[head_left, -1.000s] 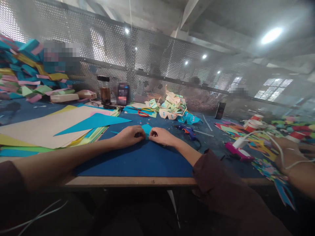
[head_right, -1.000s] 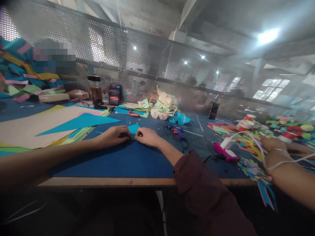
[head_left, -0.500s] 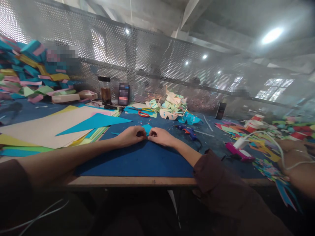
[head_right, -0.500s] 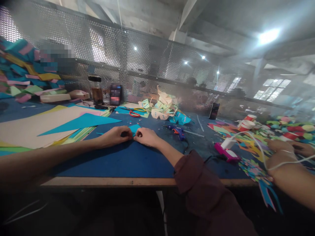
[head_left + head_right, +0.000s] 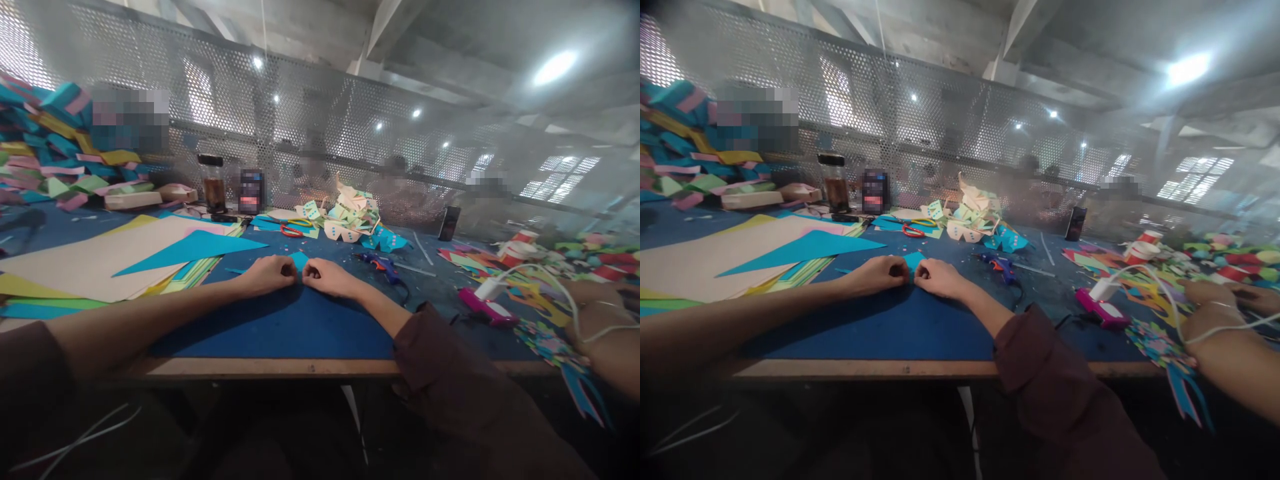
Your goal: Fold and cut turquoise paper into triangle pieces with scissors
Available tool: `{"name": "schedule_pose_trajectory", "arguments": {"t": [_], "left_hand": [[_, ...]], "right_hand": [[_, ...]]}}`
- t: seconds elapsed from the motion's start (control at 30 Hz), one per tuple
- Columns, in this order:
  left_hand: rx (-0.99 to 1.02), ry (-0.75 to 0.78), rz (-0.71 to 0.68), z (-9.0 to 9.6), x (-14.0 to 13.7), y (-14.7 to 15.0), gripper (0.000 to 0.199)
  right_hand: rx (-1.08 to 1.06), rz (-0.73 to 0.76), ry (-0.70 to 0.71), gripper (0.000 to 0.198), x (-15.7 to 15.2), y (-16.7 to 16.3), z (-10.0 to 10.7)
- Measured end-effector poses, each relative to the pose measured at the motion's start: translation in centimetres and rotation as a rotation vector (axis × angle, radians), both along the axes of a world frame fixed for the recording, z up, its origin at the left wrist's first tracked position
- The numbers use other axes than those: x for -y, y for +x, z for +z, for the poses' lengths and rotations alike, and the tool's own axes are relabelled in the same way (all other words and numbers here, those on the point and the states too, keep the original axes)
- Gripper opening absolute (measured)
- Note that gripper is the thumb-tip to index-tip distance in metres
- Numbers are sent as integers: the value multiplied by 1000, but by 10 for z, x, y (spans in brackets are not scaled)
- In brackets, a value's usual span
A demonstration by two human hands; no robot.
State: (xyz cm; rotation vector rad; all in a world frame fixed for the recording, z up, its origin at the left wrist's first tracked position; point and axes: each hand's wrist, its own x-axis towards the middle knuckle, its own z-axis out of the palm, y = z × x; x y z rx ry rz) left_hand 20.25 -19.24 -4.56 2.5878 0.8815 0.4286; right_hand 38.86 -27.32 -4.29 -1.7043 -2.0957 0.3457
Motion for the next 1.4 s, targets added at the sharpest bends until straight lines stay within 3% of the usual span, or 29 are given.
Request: {"name": "schedule_pose_trajectory", "arguments": {"t": [0.43,0.73,1.03,1.4], "left_hand": [[-28,-77,-9,11,-6,-11,23],[-38,-82,-63,6,-20,-13,29],[-85,-145,-63,16,-23,-23,29],[-114,-193,-102,14,-42,-32,31]], "right_hand": [[-21,8,-21,2,5,-1,4],[-22,19,-17,3,5,0,4],[-14,28,-28,6,8,1,7],[-16,27,-42,5,10,0,9]]}}
